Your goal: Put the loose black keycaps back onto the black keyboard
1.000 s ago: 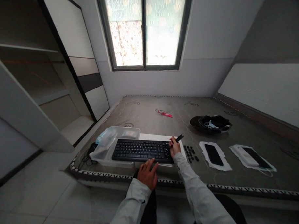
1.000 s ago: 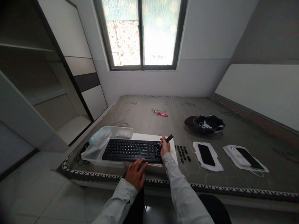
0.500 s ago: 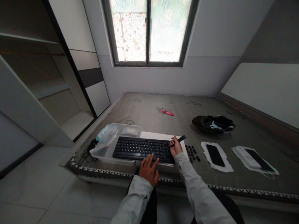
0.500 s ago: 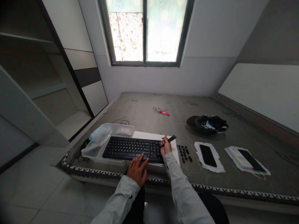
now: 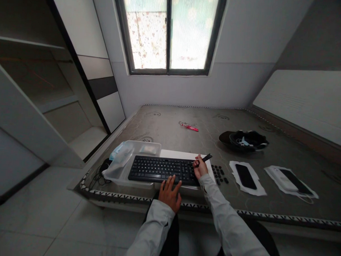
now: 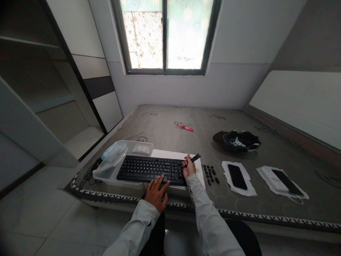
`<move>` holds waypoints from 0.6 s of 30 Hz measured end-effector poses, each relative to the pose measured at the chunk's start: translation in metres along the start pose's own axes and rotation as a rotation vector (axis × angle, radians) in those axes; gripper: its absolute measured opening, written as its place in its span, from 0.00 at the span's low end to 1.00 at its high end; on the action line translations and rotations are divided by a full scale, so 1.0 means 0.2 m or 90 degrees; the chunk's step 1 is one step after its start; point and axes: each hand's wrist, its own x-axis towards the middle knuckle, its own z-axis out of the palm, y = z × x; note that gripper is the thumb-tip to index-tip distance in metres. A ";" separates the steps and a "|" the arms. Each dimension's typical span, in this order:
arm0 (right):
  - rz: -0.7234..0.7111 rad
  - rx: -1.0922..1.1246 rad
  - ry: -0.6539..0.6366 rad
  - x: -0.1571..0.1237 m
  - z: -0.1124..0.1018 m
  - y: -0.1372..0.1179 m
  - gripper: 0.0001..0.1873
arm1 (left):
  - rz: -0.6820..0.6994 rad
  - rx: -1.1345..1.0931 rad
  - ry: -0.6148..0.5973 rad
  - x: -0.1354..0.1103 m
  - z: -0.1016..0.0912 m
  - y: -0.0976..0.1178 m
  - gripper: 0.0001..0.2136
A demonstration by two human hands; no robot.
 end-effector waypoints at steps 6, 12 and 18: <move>-0.002 -0.007 -0.002 0.00 0.01 0.01 0.20 | 0.000 0.003 -0.017 0.00 0.01 -0.01 0.28; -0.013 -0.022 -0.023 0.01 0.03 0.03 0.19 | -0.020 -0.001 -0.017 0.00 -0.02 0.01 0.27; -0.025 -0.075 -0.022 0.03 0.06 0.03 0.19 | -0.008 -0.005 -0.017 -0.01 0.00 -0.01 0.27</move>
